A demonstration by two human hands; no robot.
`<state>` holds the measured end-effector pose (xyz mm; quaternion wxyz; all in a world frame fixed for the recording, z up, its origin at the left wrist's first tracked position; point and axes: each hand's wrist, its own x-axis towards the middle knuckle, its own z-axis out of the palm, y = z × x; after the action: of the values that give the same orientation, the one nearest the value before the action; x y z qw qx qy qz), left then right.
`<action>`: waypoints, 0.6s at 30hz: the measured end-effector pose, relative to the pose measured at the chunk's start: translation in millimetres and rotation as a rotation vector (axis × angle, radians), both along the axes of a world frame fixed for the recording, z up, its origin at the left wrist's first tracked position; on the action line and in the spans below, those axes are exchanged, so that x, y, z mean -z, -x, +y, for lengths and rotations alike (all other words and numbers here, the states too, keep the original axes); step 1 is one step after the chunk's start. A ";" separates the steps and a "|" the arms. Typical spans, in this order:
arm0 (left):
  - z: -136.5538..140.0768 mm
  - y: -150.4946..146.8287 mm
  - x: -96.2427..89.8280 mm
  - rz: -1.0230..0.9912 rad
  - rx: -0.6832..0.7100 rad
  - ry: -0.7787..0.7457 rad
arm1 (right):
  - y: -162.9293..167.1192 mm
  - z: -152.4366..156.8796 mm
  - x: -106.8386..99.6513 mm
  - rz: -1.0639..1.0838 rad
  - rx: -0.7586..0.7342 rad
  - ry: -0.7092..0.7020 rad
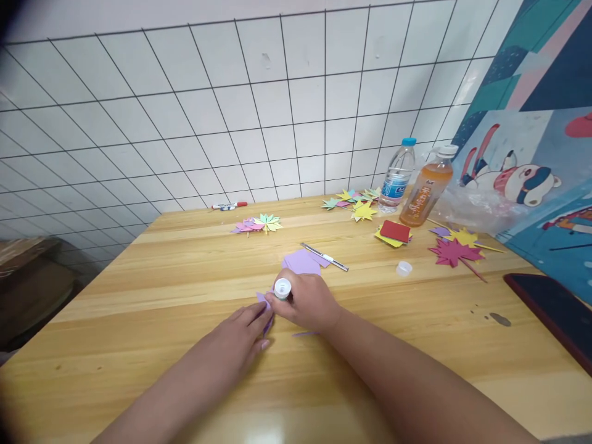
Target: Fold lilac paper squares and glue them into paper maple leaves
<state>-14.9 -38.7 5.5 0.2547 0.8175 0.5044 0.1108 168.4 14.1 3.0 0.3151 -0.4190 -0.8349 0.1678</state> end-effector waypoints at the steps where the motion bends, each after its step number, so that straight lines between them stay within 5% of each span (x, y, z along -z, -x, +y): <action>1: 0.7 -0.2 2.0 0.033 0.020 -0.016 | 1.3 -0.1 1.0 -0.032 -0.004 0.000; 10: -1.8 -9.5 21.0 0.236 0.041 -0.175 | 3.5 4.1 7.6 -0.256 0.009 -0.027; 18: -5.9 -17.1 14.7 0.415 0.048 -0.235 | 1.4 7.3 13.2 -0.368 0.032 -0.082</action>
<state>2.2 -44.6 -9.2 0.0514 0.8587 0.5099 -0.0077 167.0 21.4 -10.2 0.1766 -0.4425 -0.8778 0.0492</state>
